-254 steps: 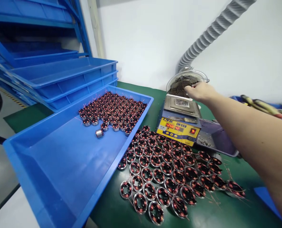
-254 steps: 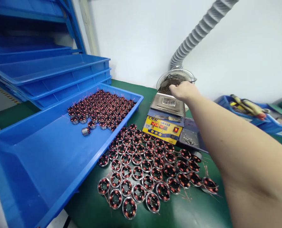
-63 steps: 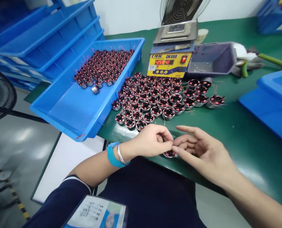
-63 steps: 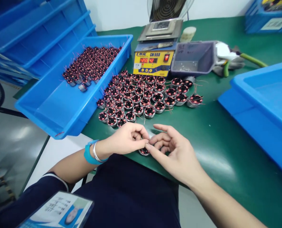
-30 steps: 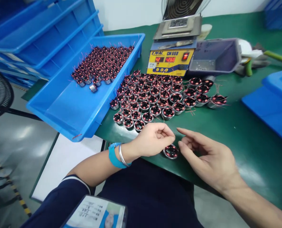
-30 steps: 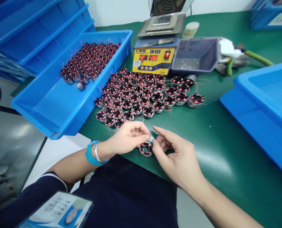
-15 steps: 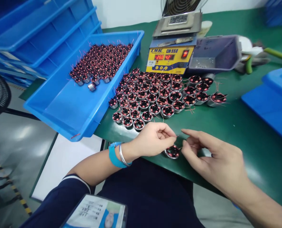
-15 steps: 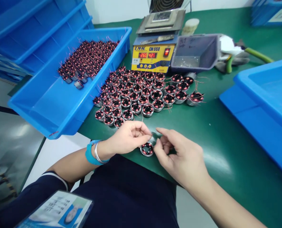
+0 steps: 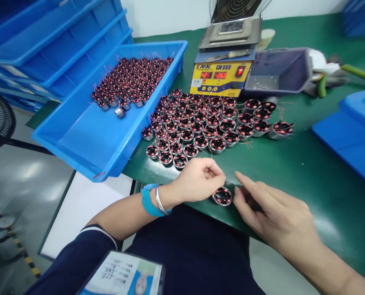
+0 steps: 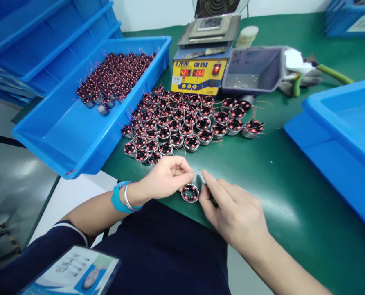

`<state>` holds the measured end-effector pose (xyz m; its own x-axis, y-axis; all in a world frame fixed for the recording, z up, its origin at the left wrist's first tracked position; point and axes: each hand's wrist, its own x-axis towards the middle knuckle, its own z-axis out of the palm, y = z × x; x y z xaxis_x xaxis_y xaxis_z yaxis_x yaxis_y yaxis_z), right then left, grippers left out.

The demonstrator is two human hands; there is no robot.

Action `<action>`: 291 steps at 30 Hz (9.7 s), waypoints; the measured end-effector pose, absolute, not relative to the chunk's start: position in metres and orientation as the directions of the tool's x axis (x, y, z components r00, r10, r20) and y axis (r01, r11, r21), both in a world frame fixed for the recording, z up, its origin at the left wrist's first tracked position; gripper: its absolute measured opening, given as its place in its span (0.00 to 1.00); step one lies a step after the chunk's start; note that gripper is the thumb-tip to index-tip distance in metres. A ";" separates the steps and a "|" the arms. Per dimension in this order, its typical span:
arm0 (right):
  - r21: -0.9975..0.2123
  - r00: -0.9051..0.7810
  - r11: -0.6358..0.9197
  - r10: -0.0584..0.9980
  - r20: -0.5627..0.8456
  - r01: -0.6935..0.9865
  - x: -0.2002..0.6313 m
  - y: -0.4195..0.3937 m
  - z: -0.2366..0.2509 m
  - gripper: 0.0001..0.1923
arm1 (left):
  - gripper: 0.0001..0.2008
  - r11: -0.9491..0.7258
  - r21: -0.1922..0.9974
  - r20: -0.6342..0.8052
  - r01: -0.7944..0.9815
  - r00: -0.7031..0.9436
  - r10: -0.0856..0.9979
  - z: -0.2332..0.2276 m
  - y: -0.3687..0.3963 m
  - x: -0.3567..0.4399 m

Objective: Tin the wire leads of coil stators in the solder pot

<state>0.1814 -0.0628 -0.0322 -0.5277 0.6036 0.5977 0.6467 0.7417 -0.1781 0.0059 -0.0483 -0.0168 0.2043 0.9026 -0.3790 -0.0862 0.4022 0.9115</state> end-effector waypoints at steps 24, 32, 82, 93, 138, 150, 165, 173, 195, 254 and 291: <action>-0.756 -0.403 0.460 0.871 0.282 0.466 0.170 -0.056 -0.019 0.10 | 0.07 0.351 0.934 -0.317 -0.071 0.294 0.902 -0.017 -0.049 0.004; -0.719 -0.348 0.466 0.881 0.321 0.516 0.178 -0.059 -0.020 0.01 | 0.06 0.322 0.945 -0.295 -0.049 0.294 0.909 -0.022 -0.051 0.004; -0.957 -0.207 -0.136 0.959 -0.191 0.256 0.199 -0.044 -0.012 0.28 | 0.08 0.524 0.843 -0.517 0.126 0.460 0.722 -0.009 -0.027 0.016; -0.954 -0.222 0.025 0.974 -0.044 0.298 0.194 -0.045 -0.020 0.24 | 0.04 0.546 0.837 -0.483 0.031 0.508 0.713 -0.014 -0.026 0.010; -0.708 -0.323 0.487 0.873 0.366 0.512 0.191 -0.051 -0.021 0.07 | 0.09 0.556 0.829 -0.539 0.065 0.360 0.762 -0.007 -0.028 0.024; -0.618 -0.396 0.588 0.809 0.435 0.522 0.201 -0.048 -0.025 0.07 | 0.10 0.546 0.836 -0.529 0.063 0.363 0.768 -0.008 -0.028 0.024; -0.717 -0.256 0.437 0.899 0.354 0.544 0.195 -0.057 -0.023 0.07 | 0.07 0.498 0.865 -0.477 0.058 0.401 0.782 -0.008 -0.028 0.021; -0.675 -0.304 0.530 0.848 0.435 0.512 0.193 -0.060 -0.024 0.06 | 0.08 0.519 0.853 -0.498 0.059 0.390 0.774 -0.007 -0.027 0.023; -0.543 -0.389 0.624 0.779 0.492 0.562 0.198 -0.063 -0.027 0.06 | 0.06 0.481 0.873 -0.461 0.080 0.461 0.759 -0.008 -0.027 0.020; -0.808 -0.524 0.366 0.847 0.084 0.461 0.208 -0.053 -0.023 0.21 | 0.04 0.385 0.921 -0.348 0.055 0.560 0.752 -0.014 -0.031 0.018; -0.874 -0.370 0.280 0.920 0.126 0.398 0.197 -0.058 -0.008 0.13 | 0.08 -0.138 0.984 0.133 -0.114 -0.049 0.990 -0.014 -0.082 -0.002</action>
<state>0.1971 -0.0575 -0.0080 -0.3699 0.9205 0.1260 0.3984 0.2797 -0.8735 -0.0015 -0.0823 -0.0143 -0.0490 0.9899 0.1332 -0.1136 -0.1380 0.9839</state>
